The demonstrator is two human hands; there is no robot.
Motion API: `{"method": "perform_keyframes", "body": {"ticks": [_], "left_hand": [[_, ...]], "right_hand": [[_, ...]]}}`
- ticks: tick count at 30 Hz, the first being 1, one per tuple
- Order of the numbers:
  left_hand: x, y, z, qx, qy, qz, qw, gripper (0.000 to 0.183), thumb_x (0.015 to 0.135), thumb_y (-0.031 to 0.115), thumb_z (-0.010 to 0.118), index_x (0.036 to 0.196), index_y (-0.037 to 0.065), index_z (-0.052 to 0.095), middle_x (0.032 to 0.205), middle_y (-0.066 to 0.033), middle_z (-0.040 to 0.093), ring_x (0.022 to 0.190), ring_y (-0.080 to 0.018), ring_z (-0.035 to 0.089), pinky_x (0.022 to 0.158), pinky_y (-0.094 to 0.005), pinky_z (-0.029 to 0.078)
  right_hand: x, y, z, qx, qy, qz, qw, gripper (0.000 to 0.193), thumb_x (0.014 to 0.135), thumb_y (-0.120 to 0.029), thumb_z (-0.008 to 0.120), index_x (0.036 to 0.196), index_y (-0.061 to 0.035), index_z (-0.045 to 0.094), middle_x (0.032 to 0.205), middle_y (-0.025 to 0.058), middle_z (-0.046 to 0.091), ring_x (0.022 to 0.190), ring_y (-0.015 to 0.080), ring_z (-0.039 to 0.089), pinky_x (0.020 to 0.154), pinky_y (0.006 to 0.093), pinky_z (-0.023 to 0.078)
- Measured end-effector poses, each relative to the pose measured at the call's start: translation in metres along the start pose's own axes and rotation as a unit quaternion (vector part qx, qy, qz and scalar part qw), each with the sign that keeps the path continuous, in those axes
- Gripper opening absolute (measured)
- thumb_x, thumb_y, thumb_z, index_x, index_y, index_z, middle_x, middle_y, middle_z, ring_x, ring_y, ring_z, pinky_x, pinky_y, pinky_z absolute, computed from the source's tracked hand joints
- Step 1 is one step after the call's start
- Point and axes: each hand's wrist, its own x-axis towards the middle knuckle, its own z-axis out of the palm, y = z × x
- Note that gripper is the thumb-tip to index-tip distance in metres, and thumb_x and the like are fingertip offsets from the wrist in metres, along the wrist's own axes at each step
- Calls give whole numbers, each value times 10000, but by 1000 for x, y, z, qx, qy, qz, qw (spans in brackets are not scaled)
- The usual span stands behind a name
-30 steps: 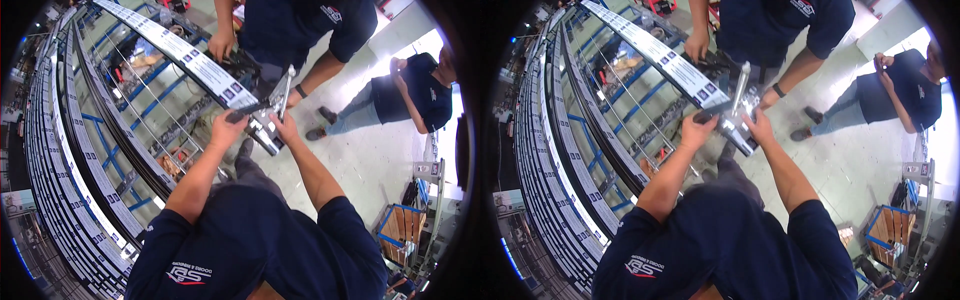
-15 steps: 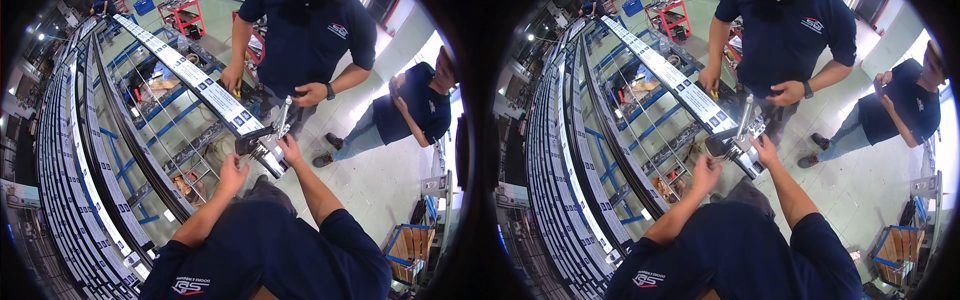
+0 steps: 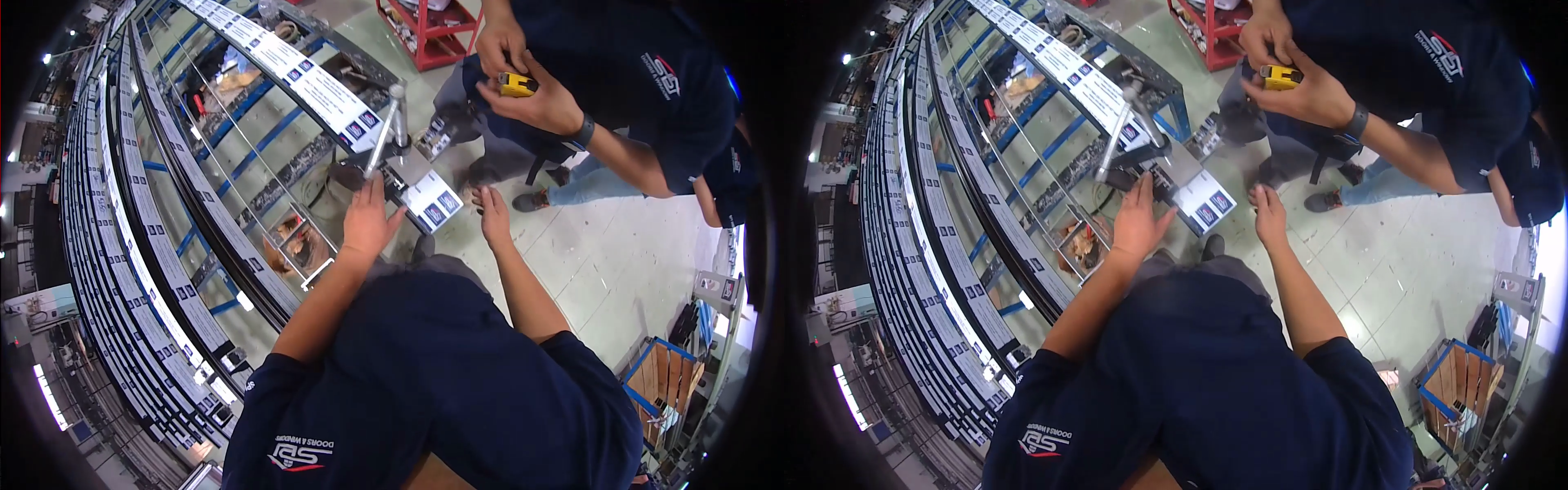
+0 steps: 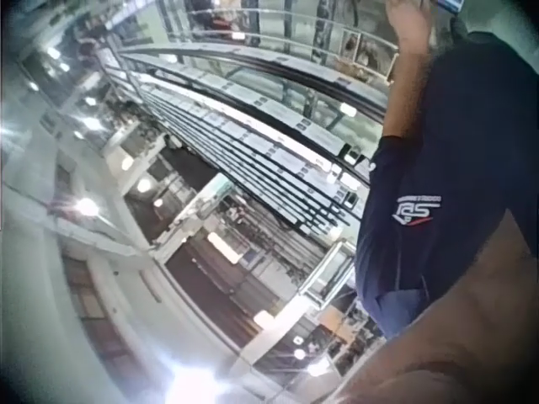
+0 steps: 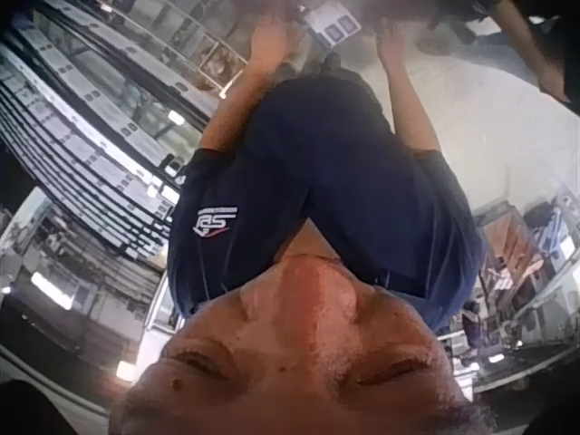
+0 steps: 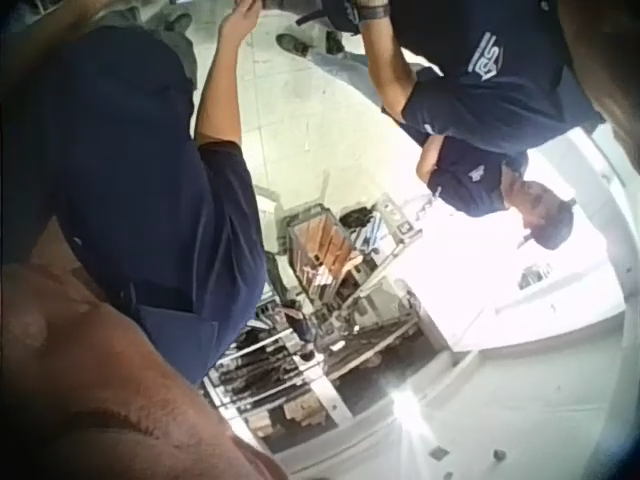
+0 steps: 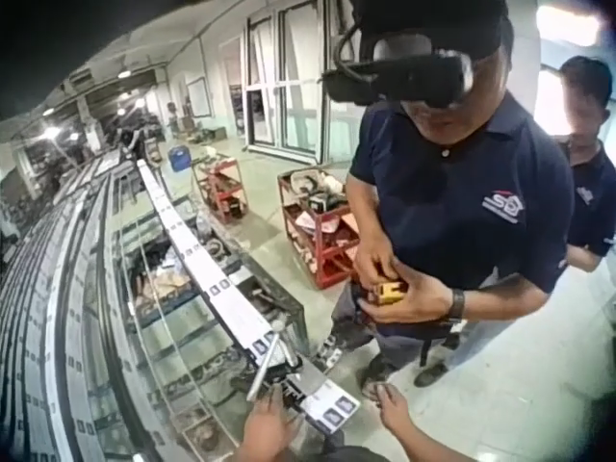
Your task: Assembling and inspecting long metal frame components with a colleague on a fabrication floor.
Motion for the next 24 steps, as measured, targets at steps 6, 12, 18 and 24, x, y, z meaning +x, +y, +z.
{"method": "perform_keyframes", "body": {"ticks": [6, 12, 18, 24], "left_hand": [[-1, -2, 6, 11, 64, 47, 997, 822, 994, 336, 831, 1642, -64, 519, 1502, -281, 698, 1317, -463, 701, 1138, -499, 580], [-38, -25, -29, -120, 67, 37, 990, 391, 991, 262, 838, 1299, 28, 779, 1217, -208, 804, 1132, -427, 765, 999, -499, 624], [-66, -58, -73, -147, 95, 23, 984, 221, 961, 182, 866, 1113, 37, 798, 1083, -167, 792, 1039, -392, 761, 933, -467, 611], [-79, -148, -112, -51, 117, 50, 991, 239, 945, 212, 890, 1118, 73, 802, 1152, -134, 793, 1155, -373, 734, 1090, -506, 530]], "right_hand": [[-102, 139, -96, -55, -7, 293, 955, 636, 1168, -553, 615, 1364, 40, 732, 1231, 164, 827, 1058, 248, 787, 933, 382, 622], [-219, 204, -133, -160, 52, 326, 930, 632, 1143, -544, 651, 1293, 57, 779, 1138, 181, 847, 963, 267, 814, 896, 411, 641], [-317, 210, -102, -173, 76, 376, 907, 611, 1138, -518, 669, 1317, 56, 782, 1109, 164, 851, 940, 256, 810, 892, 403, 635], [-385, 187, -55, -189, 84, 344, 916, 624, 1136, -514, 665, 1362, 60, 763, 1180, 195, 862, 978, 269, 822, 928, 411, 635]]}}
